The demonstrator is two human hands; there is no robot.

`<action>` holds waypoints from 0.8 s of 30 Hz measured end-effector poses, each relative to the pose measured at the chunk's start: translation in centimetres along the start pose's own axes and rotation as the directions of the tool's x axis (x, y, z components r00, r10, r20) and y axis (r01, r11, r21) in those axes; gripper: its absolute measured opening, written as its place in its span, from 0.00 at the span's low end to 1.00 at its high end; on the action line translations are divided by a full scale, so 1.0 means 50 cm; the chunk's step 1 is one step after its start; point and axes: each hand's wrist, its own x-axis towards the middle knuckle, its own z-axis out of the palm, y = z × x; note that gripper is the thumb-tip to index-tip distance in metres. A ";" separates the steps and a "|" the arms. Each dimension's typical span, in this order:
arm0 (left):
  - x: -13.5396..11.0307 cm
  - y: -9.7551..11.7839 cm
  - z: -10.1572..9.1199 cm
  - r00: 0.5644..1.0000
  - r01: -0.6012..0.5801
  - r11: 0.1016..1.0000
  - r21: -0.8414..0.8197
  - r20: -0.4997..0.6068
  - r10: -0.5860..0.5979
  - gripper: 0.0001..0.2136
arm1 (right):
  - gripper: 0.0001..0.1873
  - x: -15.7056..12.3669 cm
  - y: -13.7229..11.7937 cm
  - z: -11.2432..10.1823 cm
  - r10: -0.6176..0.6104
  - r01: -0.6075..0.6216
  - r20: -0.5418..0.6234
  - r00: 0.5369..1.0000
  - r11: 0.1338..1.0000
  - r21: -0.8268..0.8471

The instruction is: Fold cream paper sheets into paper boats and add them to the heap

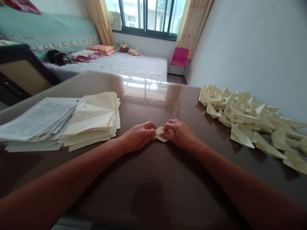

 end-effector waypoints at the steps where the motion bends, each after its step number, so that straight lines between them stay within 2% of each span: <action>1: 0.001 0.001 -0.003 1.000 -0.001 1.000 -0.010 0.006 0.001 0.09 | 0.07 0.000 0.000 0.002 0.015 -0.015 0.003 1.000 1.000 0.002; 8: 0.001 -0.014 -0.010 0.999 0.029 0.983 -0.184 0.027 -0.024 0.10 | 0.06 0.002 0.001 0.002 0.017 -0.015 -0.021 1.000 0.992 0.128; 10: 0.002 -0.029 -0.003 0.995 0.087 0.948 -0.307 -0.018 -0.098 0.12 | 0.06 0.004 0.003 0.005 0.024 -0.018 -0.036 0.999 0.984 0.176; 13: 0.007 -0.049 0.008 0.967 0.198 0.832 -0.518 -0.037 -0.253 0.24 | 0.06 0.009 0.011 0.014 0.090 -0.059 -0.116 0.989 0.966 0.251; 15: 0.011 -0.055 0.011 0.951 0.229 0.788 -0.572 -0.041 -0.306 0.26 | 0.07 0.013 0.019 0.021 0.146 -0.087 -0.158 0.977 0.940 0.330; 19: 0.013 -0.054 0.008 0.947 0.259 0.816 -0.516 -0.030 -0.319 0.24 | 0.12 0.022 0.032 0.031 0.309 -0.217 -0.173 0.935 0.887 0.408; 24: 0.013 -0.061 0.009 0.968 0.222 0.879 -0.422 -0.015 -0.251 0.20 | 0.15 0.033 0.043 0.022 0.321 -0.260 -0.098 0.942 0.883 0.392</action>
